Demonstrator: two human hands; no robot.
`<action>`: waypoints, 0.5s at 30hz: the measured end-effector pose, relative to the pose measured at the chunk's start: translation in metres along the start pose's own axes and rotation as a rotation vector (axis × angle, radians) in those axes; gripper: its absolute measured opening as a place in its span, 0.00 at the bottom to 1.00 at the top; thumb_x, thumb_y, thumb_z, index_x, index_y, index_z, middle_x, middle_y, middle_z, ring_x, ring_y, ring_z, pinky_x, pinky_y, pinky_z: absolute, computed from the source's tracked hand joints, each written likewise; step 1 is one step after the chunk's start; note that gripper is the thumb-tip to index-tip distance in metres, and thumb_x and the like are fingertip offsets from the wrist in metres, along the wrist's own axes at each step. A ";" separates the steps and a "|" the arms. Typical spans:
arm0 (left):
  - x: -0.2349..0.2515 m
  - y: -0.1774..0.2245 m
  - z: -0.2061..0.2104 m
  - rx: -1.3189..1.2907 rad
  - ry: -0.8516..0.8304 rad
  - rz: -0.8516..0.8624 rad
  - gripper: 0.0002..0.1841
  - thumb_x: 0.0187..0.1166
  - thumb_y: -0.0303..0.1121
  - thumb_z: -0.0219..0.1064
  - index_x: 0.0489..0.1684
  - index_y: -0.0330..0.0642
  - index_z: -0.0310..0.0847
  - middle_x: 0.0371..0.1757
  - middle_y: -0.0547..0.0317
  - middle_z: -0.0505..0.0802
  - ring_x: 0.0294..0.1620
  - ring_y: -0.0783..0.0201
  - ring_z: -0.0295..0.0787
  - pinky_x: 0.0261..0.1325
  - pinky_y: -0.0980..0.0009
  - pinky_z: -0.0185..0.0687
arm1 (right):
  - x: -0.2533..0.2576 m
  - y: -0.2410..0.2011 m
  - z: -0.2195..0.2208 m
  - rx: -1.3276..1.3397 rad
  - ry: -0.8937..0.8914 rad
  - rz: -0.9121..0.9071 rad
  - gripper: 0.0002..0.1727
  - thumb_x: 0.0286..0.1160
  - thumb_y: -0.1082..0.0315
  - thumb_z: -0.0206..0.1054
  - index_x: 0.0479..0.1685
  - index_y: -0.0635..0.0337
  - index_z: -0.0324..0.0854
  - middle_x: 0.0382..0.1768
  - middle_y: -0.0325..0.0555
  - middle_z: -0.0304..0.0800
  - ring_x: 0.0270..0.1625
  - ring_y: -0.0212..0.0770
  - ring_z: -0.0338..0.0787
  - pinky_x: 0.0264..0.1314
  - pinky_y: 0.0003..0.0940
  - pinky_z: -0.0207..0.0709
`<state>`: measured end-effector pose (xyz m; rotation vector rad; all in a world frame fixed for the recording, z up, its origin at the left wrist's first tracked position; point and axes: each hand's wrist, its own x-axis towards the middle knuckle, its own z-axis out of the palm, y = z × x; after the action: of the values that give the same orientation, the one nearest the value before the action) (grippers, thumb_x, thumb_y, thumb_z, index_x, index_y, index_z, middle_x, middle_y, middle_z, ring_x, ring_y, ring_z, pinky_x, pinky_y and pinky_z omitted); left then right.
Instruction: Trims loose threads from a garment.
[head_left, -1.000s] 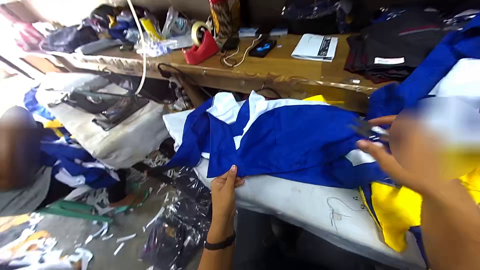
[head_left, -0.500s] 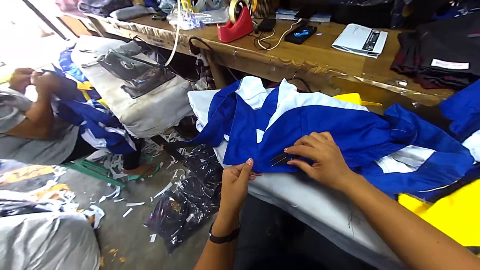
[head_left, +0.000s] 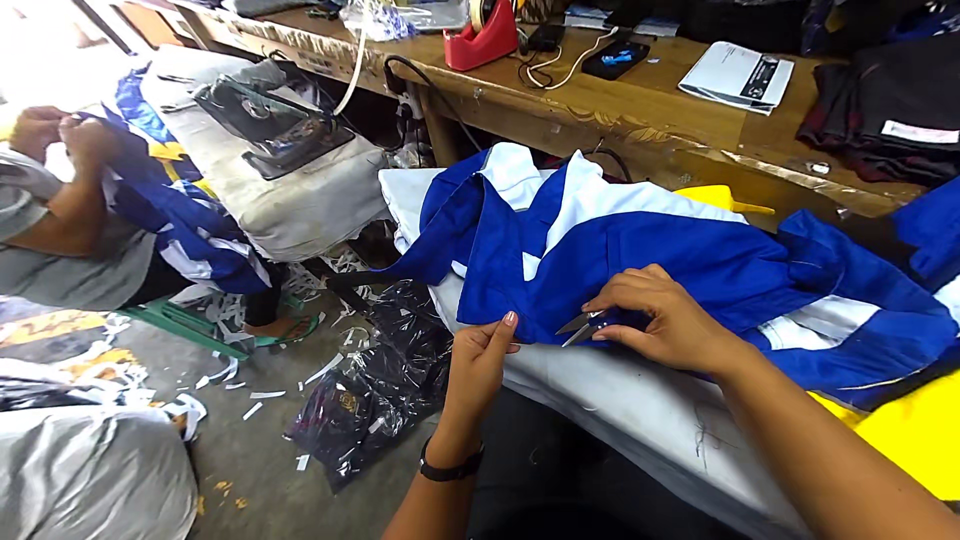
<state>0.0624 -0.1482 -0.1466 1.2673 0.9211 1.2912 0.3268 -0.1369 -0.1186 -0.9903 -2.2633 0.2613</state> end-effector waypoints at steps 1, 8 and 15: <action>0.000 0.000 0.001 -0.001 0.000 0.000 0.18 0.86 0.24 0.54 0.27 0.42 0.88 0.26 0.71 0.93 0.32 0.78 0.92 0.45 0.77 0.90 | -0.001 0.001 0.000 0.031 -0.006 0.003 0.15 0.70 0.53 0.74 0.48 0.51 0.93 0.43 0.31 0.92 0.49 0.28 0.85 0.59 0.40 0.69; -0.001 0.001 0.008 -0.039 -0.019 -0.004 0.16 0.86 0.23 0.54 0.30 0.40 0.89 0.28 0.68 0.95 0.34 0.76 0.93 0.46 0.76 0.91 | 0.005 -0.010 0.004 -0.020 0.172 -0.007 0.15 0.70 0.55 0.75 0.49 0.54 0.94 0.46 0.36 0.93 0.51 0.32 0.87 0.58 0.39 0.71; -0.002 -0.001 0.009 -0.054 -0.021 0.008 0.17 0.85 0.23 0.55 0.30 0.41 0.90 0.28 0.67 0.95 0.33 0.76 0.93 0.45 0.77 0.90 | 0.006 -0.008 0.010 -0.083 0.217 -0.051 0.14 0.71 0.55 0.74 0.47 0.53 0.95 0.43 0.38 0.92 0.47 0.35 0.84 0.57 0.40 0.68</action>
<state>0.0706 -0.1514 -0.1463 1.2411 0.8624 1.2982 0.3125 -0.1372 -0.1198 -0.9532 -2.1116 0.0358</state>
